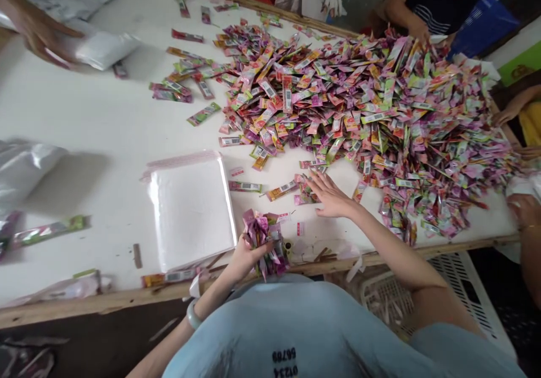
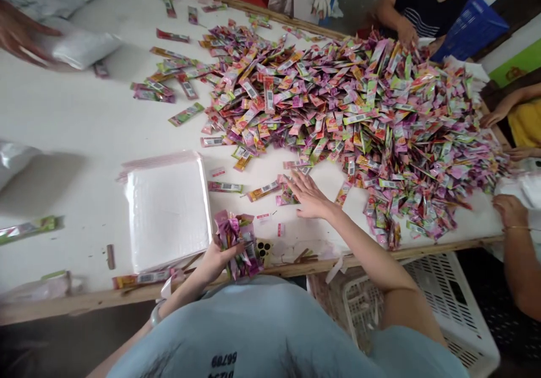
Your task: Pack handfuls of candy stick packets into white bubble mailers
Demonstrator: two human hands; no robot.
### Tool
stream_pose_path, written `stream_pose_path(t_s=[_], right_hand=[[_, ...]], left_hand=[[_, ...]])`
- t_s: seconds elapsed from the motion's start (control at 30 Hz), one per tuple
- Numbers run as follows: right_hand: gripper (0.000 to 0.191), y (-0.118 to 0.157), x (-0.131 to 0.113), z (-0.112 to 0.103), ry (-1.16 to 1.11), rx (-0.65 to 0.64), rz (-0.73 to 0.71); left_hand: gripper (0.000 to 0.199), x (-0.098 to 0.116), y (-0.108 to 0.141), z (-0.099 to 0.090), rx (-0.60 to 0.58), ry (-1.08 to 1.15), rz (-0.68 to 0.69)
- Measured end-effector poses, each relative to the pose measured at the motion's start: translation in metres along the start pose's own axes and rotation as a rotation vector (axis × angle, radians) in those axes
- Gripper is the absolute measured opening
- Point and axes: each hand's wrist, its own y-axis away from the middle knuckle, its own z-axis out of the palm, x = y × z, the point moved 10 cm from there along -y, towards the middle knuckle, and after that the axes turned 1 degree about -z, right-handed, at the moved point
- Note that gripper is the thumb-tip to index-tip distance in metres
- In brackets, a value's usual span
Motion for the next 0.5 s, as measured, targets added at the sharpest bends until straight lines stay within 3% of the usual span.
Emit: stream_pose_path(t_s=[0.1,0.17,0.33,0.43,0.5], right_hand=[[0.101,-0.019,-0.005,0.005,0.174,-0.037,0.022],[0.081,-0.028,0.005,0.005,0.166,-0.003,0.094],[0.029,-0.031,0.048,0.005,-0.171,0.164,0.239],[0.014,-0.022,0.061,0.003,-0.328,0.328,0.25],[0.012,-0.012,0.063,0.002,-0.466,0.511,0.265]], left_hand=[[0.049,0.002,0.001,0.001,0.012,-0.009,-0.002],[0.051,0.003,0.002,0.002,0.022,-0.008,0.003],[0.054,0.001,0.001,0.001,0.029,0.018,0.001],[0.053,0.001,-0.002,0.003,0.007,0.008,0.023],[0.052,0.001,-0.005,0.004,-0.001,0.0,0.031]])
